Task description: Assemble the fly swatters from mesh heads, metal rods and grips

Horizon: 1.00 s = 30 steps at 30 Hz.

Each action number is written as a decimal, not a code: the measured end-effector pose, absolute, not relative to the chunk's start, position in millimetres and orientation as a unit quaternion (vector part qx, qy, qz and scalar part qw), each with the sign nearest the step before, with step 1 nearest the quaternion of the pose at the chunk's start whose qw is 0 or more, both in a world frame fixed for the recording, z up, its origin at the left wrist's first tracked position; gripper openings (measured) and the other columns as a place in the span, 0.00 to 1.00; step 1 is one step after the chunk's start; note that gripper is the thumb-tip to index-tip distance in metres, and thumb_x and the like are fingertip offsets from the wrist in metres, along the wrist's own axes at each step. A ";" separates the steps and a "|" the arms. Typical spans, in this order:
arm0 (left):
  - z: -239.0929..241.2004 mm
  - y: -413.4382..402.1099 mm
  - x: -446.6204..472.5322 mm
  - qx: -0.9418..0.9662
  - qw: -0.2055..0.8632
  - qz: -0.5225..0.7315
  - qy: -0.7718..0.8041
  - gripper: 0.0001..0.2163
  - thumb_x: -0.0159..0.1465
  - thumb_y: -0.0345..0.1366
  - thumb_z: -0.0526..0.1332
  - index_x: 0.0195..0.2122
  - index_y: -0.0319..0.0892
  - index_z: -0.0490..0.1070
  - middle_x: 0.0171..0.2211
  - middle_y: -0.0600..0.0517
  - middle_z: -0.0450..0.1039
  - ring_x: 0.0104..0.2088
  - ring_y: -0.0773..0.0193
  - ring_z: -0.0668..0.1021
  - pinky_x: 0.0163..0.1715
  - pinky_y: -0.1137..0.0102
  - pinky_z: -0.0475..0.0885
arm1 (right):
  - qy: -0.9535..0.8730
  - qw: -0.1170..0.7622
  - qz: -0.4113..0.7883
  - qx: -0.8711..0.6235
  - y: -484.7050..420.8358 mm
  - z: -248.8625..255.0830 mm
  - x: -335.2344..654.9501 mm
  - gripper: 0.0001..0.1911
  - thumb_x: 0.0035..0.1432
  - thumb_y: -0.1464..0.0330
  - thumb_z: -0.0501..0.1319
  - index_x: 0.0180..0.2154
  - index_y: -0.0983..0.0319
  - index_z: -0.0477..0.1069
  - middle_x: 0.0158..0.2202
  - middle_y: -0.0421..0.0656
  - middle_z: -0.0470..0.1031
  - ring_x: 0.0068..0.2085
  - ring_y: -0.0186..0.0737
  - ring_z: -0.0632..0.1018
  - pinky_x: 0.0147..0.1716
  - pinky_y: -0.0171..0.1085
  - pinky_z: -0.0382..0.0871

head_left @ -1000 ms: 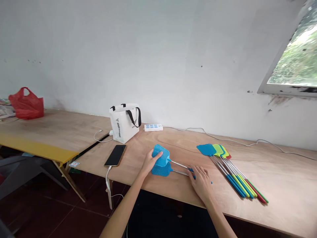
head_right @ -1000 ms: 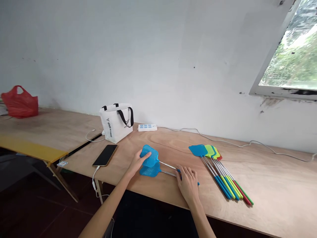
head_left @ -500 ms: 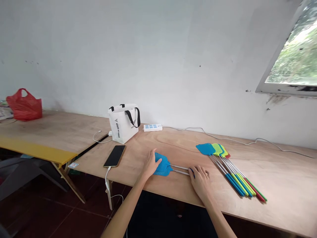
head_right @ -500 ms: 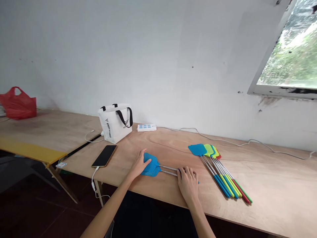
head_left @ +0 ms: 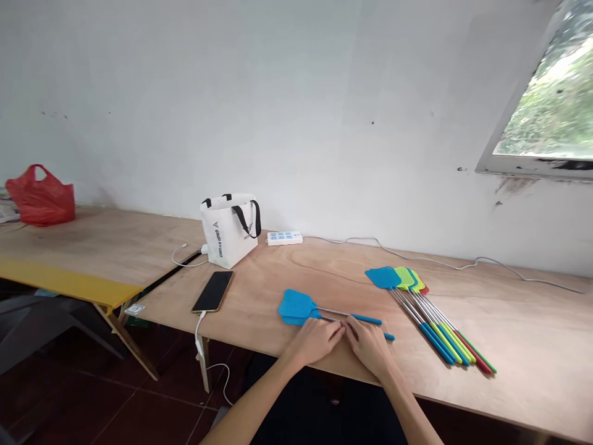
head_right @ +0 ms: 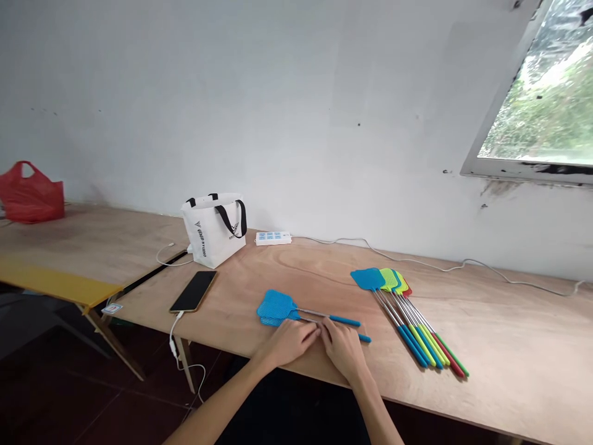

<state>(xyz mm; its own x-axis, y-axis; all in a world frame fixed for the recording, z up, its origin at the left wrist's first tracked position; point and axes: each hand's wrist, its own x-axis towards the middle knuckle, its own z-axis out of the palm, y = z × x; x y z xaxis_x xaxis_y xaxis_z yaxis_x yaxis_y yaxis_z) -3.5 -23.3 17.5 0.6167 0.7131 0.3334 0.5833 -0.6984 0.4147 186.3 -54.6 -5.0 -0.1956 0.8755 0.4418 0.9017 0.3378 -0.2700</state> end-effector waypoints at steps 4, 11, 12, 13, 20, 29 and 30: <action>17.8 -26.9 -3.3 0.893 0.128 0.217 0.374 0.14 0.73 0.39 0.53 0.36 0.44 0.77 0.35 0.50 0.82 0.35 0.58 0.81 0.32 0.69 0.67 | -0.777 0.233 -0.032 -0.584 -55.5 -3.1 182.9 0.15 0.70 0.68 0.48 0.35 0.58 0.71 0.32 0.41 0.81 0.33 0.42 0.80 0.30 0.36 0.57; 22.8 -25.5 -3.9 0.887 0.140 0.222 0.381 0.14 0.73 0.40 0.54 0.36 0.44 0.78 0.33 0.50 0.81 0.34 0.57 0.82 0.31 0.69 0.66 | -0.774 0.240 -0.046 -0.584 -55.1 -2.1 183.1 0.15 0.71 0.67 0.49 0.34 0.57 0.71 0.32 0.40 0.81 0.33 0.41 0.81 0.30 0.36 0.56; 22.9 -25.7 -3.7 0.888 0.139 0.222 0.379 0.14 0.73 0.39 0.54 0.36 0.44 0.78 0.33 0.50 0.81 0.34 0.57 0.82 0.31 0.69 0.66 | -0.774 0.242 -0.048 -0.584 -55.3 -2.4 183.2 0.15 0.71 0.67 0.49 0.34 0.57 0.71 0.32 0.40 0.81 0.33 0.41 0.81 0.30 0.35 0.56; 22.9 -26.0 -3.5 0.888 0.139 0.222 0.378 0.14 0.73 0.39 0.54 0.36 0.44 0.78 0.33 0.50 0.81 0.34 0.57 0.82 0.31 0.69 0.66 | -0.773 0.243 -0.049 -0.583 -55.5 -2.6 183.1 0.14 0.71 0.67 0.50 0.34 0.57 0.71 0.32 0.40 0.81 0.33 0.41 0.81 0.30 0.35 0.56; 21.9 -26.2 -3.2 0.887 0.135 0.224 0.380 0.14 0.73 0.39 0.54 0.36 0.44 0.78 0.34 0.49 0.82 0.35 0.57 0.82 0.31 0.69 0.66 | -0.774 0.246 -0.057 -0.581 -55.8 -3.3 182.9 0.14 0.70 0.67 0.50 0.34 0.57 0.71 0.32 0.39 0.82 0.33 0.41 0.81 0.31 0.35 0.56; 19.6 -25.1 -3.4 0.886 0.138 0.233 0.376 0.14 0.73 0.40 0.54 0.36 0.45 0.78 0.33 0.50 0.82 0.35 0.56 0.82 0.31 0.68 0.66 | -0.773 0.237 -0.032 -0.588 -54.3 -2.1 184.3 0.17 0.70 0.65 0.48 0.34 0.57 0.72 0.32 0.42 0.82 0.33 0.42 0.81 0.30 0.36 0.57; 19.7 -25.1 -3.4 0.887 0.138 0.232 0.376 0.14 0.73 0.40 0.54 0.36 0.44 0.78 0.33 0.50 0.82 0.35 0.56 0.82 0.30 0.68 0.66 | -0.774 0.236 -0.031 -0.587 -54.5 -1.7 184.2 0.16 0.70 0.65 0.48 0.35 0.57 0.72 0.32 0.42 0.82 0.33 0.42 0.81 0.30 0.36 0.57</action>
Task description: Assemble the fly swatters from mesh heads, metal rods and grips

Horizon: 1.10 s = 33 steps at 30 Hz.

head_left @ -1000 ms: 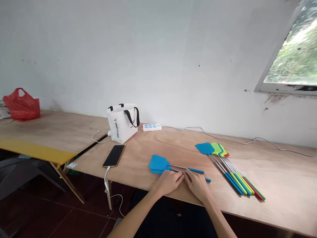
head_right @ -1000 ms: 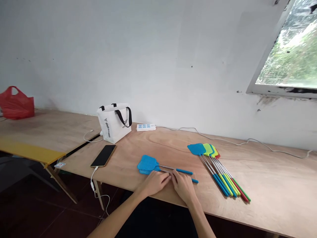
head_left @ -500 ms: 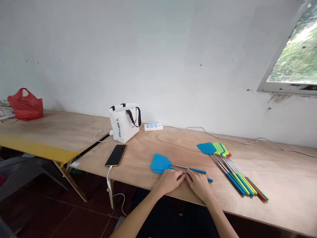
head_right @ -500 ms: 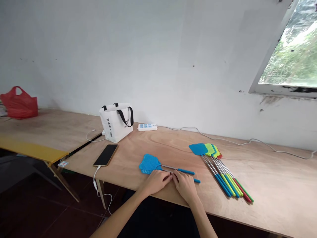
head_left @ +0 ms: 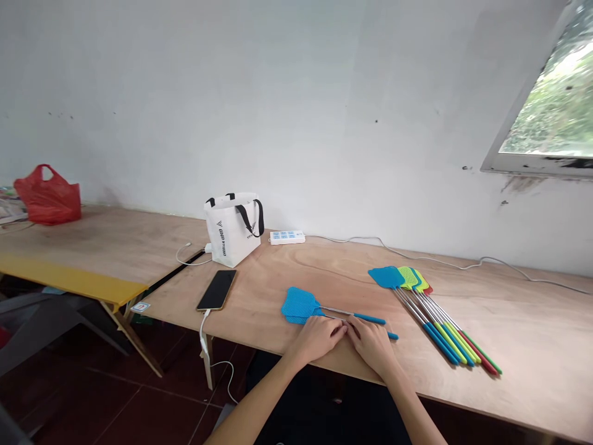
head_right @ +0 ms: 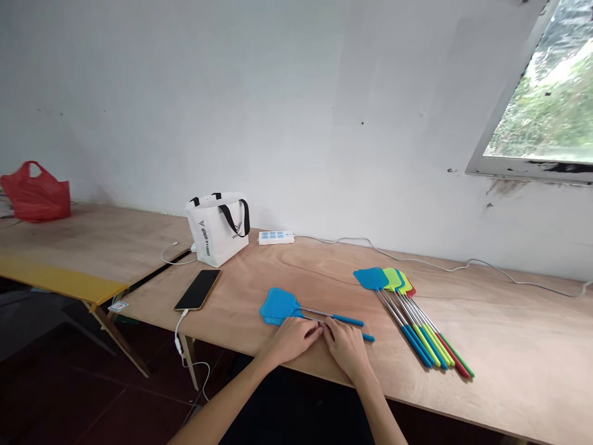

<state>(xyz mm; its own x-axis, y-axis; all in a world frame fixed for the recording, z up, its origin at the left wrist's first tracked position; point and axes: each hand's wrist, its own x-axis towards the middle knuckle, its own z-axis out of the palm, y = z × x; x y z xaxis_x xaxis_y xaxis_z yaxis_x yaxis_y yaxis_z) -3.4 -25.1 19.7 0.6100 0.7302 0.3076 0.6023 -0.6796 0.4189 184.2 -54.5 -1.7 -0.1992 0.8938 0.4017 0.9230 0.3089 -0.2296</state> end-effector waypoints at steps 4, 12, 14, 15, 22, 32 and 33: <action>20.2 -25.4 -3.6 0.887 0.136 0.231 0.376 0.15 0.73 0.39 0.54 0.36 0.44 0.78 0.33 0.50 0.81 0.34 0.56 0.82 0.31 0.68 0.66 | -0.772 0.236 -0.035 -0.589 -55.2 -1.1 183.5 0.15 0.70 0.66 0.48 0.35 0.57 0.72 0.32 0.41 0.82 0.33 0.42 0.81 0.30 0.36 0.56; 21.3 -25.6 -3.4 0.887 0.138 0.228 0.377 0.14 0.73 0.39 0.54 0.37 0.44 0.78 0.34 0.50 0.82 0.35 0.57 0.81 0.31 0.69 0.66 | -0.772 0.240 -0.040 -0.587 -54.3 -3.3 183.9 0.14 0.70 0.66 0.50 0.35 0.57 0.71 0.32 0.41 0.82 0.34 0.41 0.81 0.30 0.35 0.56; 22.0 -25.9 -3.4 0.887 0.141 0.227 0.377 0.14 0.73 0.40 0.54 0.36 0.44 0.78 0.34 0.50 0.82 0.34 0.57 0.82 0.31 0.68 0.66 | -0.772 0.240 -0.039 -0.587 -54.1 -3.6 184.2 0.14 0.70 0.67 0.50 0.35 0.57 0.72 0.33 0.41 0.82 0.34 0.41 0.81 0.30 0.35 0.57; 22.2 -26.0 -3.3 0.887 0.142 0.227 0.377 0.14 0.73 0.40 0.54 0.36 0.44 0.78 0.33 0.50 0.81 0.34 0.57 0.82 0.31 0.68 0.65 | -0.773 0.239 -0.038 -0.587 -54.1 -3.7 184.3 0.14 0.70 0.67 0.49 0.35 0.57 0.72 0.33 0.41 0.82 0.34 0.41 0.81 0.30 0.35 0.57; 20.4 -24.9 -3.2 0.886 0.141 0.234 0.374 0.15 0.73 0.39 0.54 0.35 0.45 0.78 0.32 0.50 0.81 0.34 0.57 0.82 0.30 0.68 0.65 | -0.773 0.240 -0.051 -0.585 -54.8 -2.7 183.5 0.13 0.69 0.67 0.50 0.35 0.57 0.72 0.32 0.40 0.81 0.33 0.41 0.81 0.30 0.35 0.56; 21.3 -25.0 -3.9 0.888 0.138 0.232 0.372 0.15 0.73 0.39 0.54 0.34 0.44 0.77 0.33 0.50 0.81 0.33 0.57 0.82 0.29 0.68 0.65 | -0.773 0.237 -0.049 -0.587 -55.3 -2.1 182.8 0.13 0.70 0.67 0.50 0.35 0.57 0.71 0.32 0.39 0.81 0.33 0.41 0.81 0.30 0.35 0.56; 21.1 -25.0 -3.9 0.888 0.138 0.232 0.372 0.15 0.73 0.39 0.53 0.35 0.44 0.77 0.33 0.50 0.81 0.34 0.57 0.82 0.29 0.68 0.65 | -0.773 0.238 -0.049 -0.586 -55.3 -2.0 182.9 0.14 0.70 0.67 0.50 0.35 0.57 0.71 0.32 0.40 0.81 0.33 0.41 0.81 0.30 0.35 0.56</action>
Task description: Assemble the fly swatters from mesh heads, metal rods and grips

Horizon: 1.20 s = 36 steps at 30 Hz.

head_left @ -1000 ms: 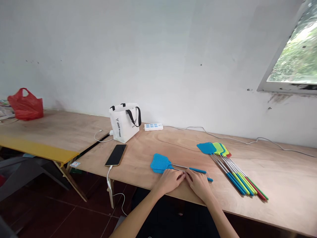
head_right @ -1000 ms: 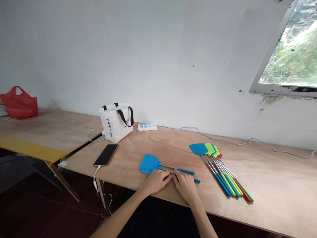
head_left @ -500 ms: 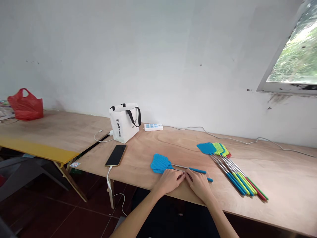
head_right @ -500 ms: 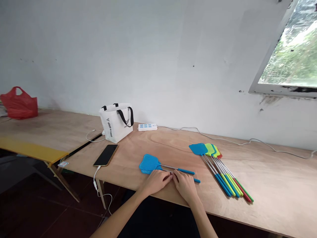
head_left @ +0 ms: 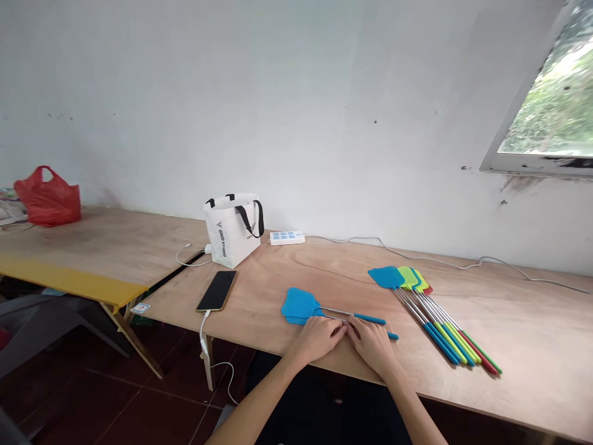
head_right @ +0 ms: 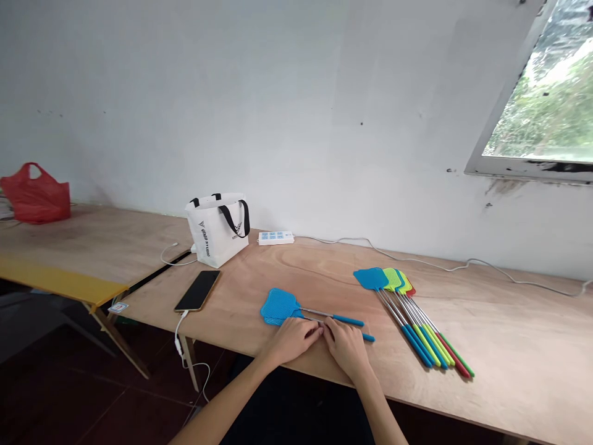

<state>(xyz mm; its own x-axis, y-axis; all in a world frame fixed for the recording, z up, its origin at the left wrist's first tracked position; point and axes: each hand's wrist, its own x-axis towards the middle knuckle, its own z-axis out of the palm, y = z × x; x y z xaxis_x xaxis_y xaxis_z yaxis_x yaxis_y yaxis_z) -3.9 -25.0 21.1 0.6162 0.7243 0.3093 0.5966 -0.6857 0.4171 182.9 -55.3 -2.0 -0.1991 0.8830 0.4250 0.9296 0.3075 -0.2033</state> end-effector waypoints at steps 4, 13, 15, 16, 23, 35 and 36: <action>19.5 -24.5 -3.7 0.888 0.139 0.232 0.373 0.15 0.73 0.40 0.53 0.36 0.44 0.78 0.33 0.50 0.81 0.34 0.57 0.82 0.31 0.68 0.66 | -0.773 0.237 -0.053 -0.586 -55.1 -2.1 183.1 0.15 0.71 0.67 0.49 0.34 0.57 0.71 0.31 0.40 0.81 0.32 0.40 0.80 0.30 0.35 0.55; 22.9 -26.3 -3.1 0.886 0.135 0.228 0.381 0.14 0.73 0.39 0.54 0.36 0.44 0.78 0.33 0.50 0.81 0.34 0.56 0.82 0.30 0.68 0.66 | -0.775 0.237 -0.056 -0.584 -53.1 -6.2 184.2 0.15 0.71 0.67 0.49 0.34 0.57 0.71 0.32 0.40 0.81 0.33 0.42 0.81 0.30 0.35 0.56; 23.4 -26.5 -3.1 0.886 0.135 0.224 0.383 0.14 0.73 0.39 0.54 0.36 0.45 0.78 0.33 0.50 0.81 0.34 0.56 0.82 0.30 0.68 0.66 | -0.776 0.237 -0.057 -0.582 -53.2 -6.3 184.2 0.15 0.71 0.66 0.49 0.34 0.57 0.71 0.32 0.40 0.81 0.33 0.42 0.81 0.30 0.35 0.56; 23.5 -26.4 -3.1 0.886 0.136 0.223 0.383 0.14 0.73 0.39 0.55 0.36 0.45 0.78 0.33 0.50 0.81 0.34 0.56 0.82 0.30 0.68 0.66 | -0.776 0.236 -0.057 -0.582 -53.4 -6.0 184.3 0.15 0.71 0.66 0.49 0.34 0.57 0.71 0.32 0.40 0.82 0.33 0.42 0.81 0.30 0.35 0.56; 22.8 -26.5 -2.9 0.889 0.131 0.225 0.376 0.14 0.73 0.39 0.54 0.35 0.44 0.78 0.34 0.50 0.82 0.34 0.56 0.82 0.30 0.68 0.65 | -0.774 0.233 -0.036 -0.587 -54.2 -3.4 184.1 0.15 0.71 0.66 0.49 0.35 0.57 0.71 0.33 0.40 0.81 0.34 0.42 0.81 0.30 0.36 0.57; 21.2 -25.7 -3.1 0.888 0.132 0.221 0.380 0.15 0.73 0.40 0.53 0.37 0.44 0.79 0.34 0.50 0.82 0.35 0.58 0.81 0.31 0.69 0.66 | -0.773 0.236 -0.038 -0.588 -55.1 -1.8 183.1 0.15 0.71 0.66 0.48 0.34 0.57 0.70 0.32 0.40 0.81 0.34 0.43 0.81 0.30 0.36 0.56; 21.5 -25.8 -3.2 0.888 0.133 0.220 0.381 0.15 0.73 0.40 0.53 0.37 0.44 0.79 0.34 0.50 0.82 0.35 0.58 0.82 0.32 0.69 0.66 | -0.773 0.236 -0.039 -0.588 -54.9 -2.0 183.2 0.15 0.71 0.66 0.49 0.34 0.57 0.70 0.32 0.40 0.81 0.34 0.43 0.81 0.30 0.36 0.56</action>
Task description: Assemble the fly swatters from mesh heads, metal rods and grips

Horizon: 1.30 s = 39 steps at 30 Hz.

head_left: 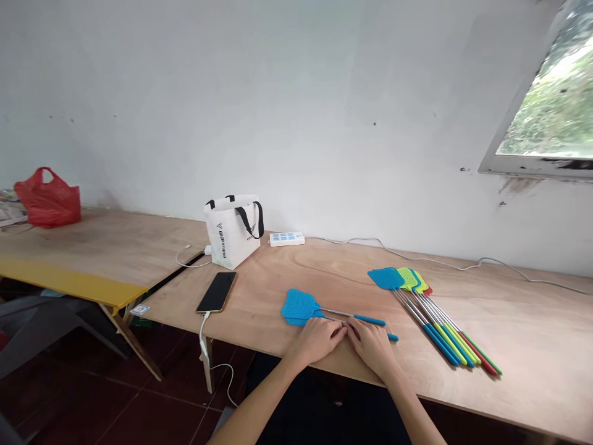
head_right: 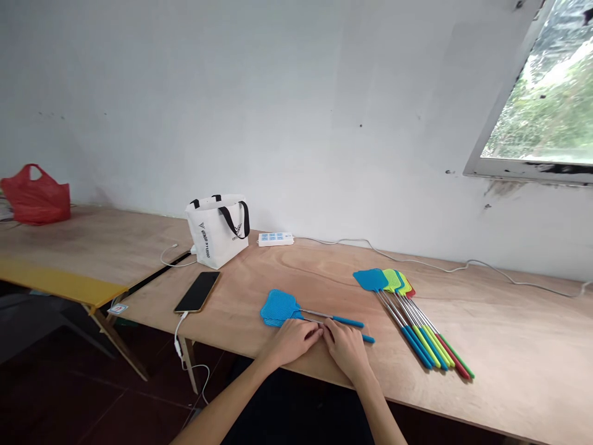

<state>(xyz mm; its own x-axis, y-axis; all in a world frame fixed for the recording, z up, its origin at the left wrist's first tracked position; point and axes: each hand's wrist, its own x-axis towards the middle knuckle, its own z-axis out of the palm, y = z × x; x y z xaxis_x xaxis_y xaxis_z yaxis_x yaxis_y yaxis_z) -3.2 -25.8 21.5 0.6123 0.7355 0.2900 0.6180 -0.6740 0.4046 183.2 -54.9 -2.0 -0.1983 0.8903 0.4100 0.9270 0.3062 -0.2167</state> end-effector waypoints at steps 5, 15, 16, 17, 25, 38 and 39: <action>23.0 -26.2 -3.4 0.888 0.140 0.219 0.380 0.15 0.73 0.40 0.53 0.37 0.44 0.79 0.35 0.50 0.82 0.36 0.57 0.81 0.33 0.69 0.66 | -0.774 0.232 -0.039 -0.587 -53.6 -4.2 184.3 0.15 0.71 0.65 0.49 0.34 0.57 0.71 0.33 0.40 0.82 0.34 0.43 0.81 0.30 0.36 0.56; 22.2 -25.2 -3.4 0.886 0.147 0.226 0.376 0.15 0.73 0.40 0.53 0.36 0.44 0.78 0.34 0.49 0.82 0.35 0.57 0.81 0.32 0.69 0.65 | -0.776 0.246 -0.033 -0.580 -53.6 -4.7 184.9 0.17 0.71 0.65 0.47 0.34 0.57 0.72 0.32 0.42 0.82 0.34 0.42 0.81 0.30 0.35 0.57; 22.1 -25.1 -3.5 0.886 0.149 0.228 0.375 0.15 0.73 0.40 0.53 0.36 0.44 0.78 0.34 0.49 0.82 0.35 0.57 0.81 0.32 0.69 0.65 | -0.774 0.253 -0.032 -0.580 -54.0 -4.6 185.0 0.18 0.71 0.65 0.47 0.34 0.57 0.72 0.32 0.42 0.82 0.33 0.42 0.81 0.30 0.35 0.57; 22.0 -25.0 -3.4 0.886 0.151 0.229 0.375 0.15 0.73 0.40 0.53 0.35 0.44 0.78 0.35 0.49 0.82 0.35 0.57 0.81 0.32 0.69 0.65 | -0.771 0.261 -0.030 -0.581 -54.3 -4.7 185.0 0.18 0.72 0.64 0.47 0.34 0.57 0.72 0.32 0.42 0.82 0.33 0.42 0.81 0.30 0.35 0.58; 20.9 -23.9 -4.9 0.885 0.156 0.242 0.366 0.17 0.72 0.41 0.54 0.28 0.43 0.74 0.27 0.51 0.77 0.28 0.61 0.77 0.28 0.70 0.60 | -0.697 0.358 -0.087 -0.615 -50.1 -3.1 194.5 0.21 0.72 0.56 0.48 0.30 0.57 0.70 0.31 0.43 0.77 0.38 0.43 0.77 0.38 0.38 0.63; 22.2 40.6 -81.8 0.757 0.162 0.321 0.546 0.20 0.71 0.44 0.50 0.23 0.43 0.63 0.21 0.54 0.66 0.24 0.63 0.70 0.27 0.70 0.54 | -0.653 0.304 0.035 -0.693 -42.6 -8.0 270.8 0.18 0.66 0.54 0.48 0.31 0.56 0.67 0.31 0.42 0.76 0.34 0.43 0.76 0.34 0.38 0.63; 19.2 43.1 -84.8 0.755 0.157 0.312 0.556 0.20 0.71 0.43 0.50 0.22 0.43 0.62 0.20 0.54 0.66 0.23 0.63 0.69 0.26 0.69 0.53 | -0.660 0.303 0.033 -0.687 -41.7 -9.2 270.3 0.18 0.66 0.55 0.48 0.31 0.56 0.67 0.31 0.42 0.76 0.35 0.43 0.76 0.35 0.38 0.64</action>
